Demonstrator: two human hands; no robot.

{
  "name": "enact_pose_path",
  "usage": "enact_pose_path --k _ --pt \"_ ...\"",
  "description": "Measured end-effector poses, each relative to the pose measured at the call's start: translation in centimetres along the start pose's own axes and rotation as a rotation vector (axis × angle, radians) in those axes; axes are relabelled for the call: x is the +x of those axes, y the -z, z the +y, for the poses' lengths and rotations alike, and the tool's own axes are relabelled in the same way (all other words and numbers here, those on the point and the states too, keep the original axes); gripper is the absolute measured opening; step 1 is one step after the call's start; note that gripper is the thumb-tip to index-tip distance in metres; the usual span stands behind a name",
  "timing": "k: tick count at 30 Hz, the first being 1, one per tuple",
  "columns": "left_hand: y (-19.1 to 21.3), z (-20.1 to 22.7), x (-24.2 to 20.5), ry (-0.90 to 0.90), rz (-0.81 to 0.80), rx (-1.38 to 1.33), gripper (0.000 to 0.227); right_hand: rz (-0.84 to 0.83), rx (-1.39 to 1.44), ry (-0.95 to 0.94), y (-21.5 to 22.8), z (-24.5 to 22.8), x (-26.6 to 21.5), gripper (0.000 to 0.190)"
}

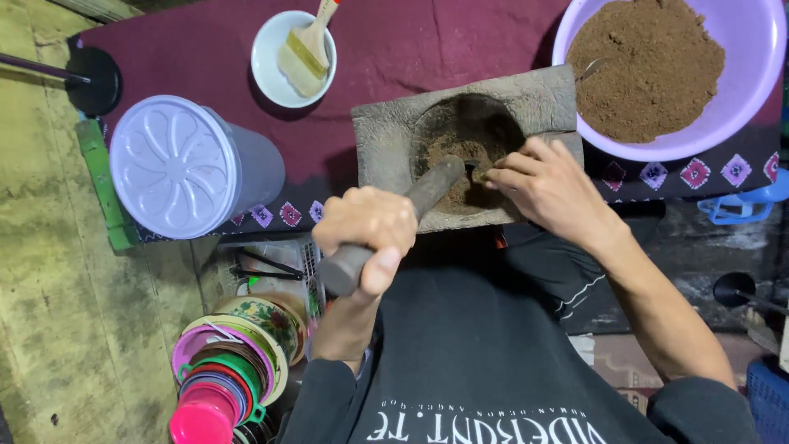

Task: Grinding a brown powdery material in a stone mortar using a pestle and a spoon.

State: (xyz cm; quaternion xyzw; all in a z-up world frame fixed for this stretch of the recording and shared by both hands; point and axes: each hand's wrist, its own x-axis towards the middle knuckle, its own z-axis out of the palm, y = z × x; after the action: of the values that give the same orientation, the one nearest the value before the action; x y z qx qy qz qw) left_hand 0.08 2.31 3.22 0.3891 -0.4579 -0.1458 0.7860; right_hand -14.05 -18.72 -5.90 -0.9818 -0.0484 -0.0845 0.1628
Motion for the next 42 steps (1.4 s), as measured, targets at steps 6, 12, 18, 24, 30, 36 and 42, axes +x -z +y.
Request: enact_pose_path --k 6,12,18,24,30,36,42 --pt "2.2 -5.3 -7.2 0.207 -0.123 0.412 0.055 0.104 0.075 -0.041 5.3 -1.4 -1.4 0.022" --pt "-0.2 -9.2 -5.1 0.008 0.256 0.097 0.032 0.048 0.002 -0.046 5.2 -3.7 -2.0 0.028" --pt "2.0 -9.1 -2.3 -0.116 0.238 -0.104 0.040 -0.009 -0.030 -0.100 -0.9 -1.5 -1.0 0.011" --pt "0.5 -2.4 0.2 -0.137 0.180 -0.084 0.039 0.127 0.031 -0.128 0.0 1.4 0.7 0.006" --pt "0.2 -7.8 -4.6 -0.052 0.182 0.103 0.035 0.176 0.006 -0.123 3.7 2.4 0.7 0.006" --pt "0.8 -10.3 -6.0 -0.107 0.282 0.037 0.038 0.250 -0.107 -0.033 -0.2 2.9 2.9 0.007" --pt "0.6 -6.6 -3.7 -0.177 0.305 -0.017 0.036 0.141 0.014 -0.138 -0.6 0.8 0.6 0.004"
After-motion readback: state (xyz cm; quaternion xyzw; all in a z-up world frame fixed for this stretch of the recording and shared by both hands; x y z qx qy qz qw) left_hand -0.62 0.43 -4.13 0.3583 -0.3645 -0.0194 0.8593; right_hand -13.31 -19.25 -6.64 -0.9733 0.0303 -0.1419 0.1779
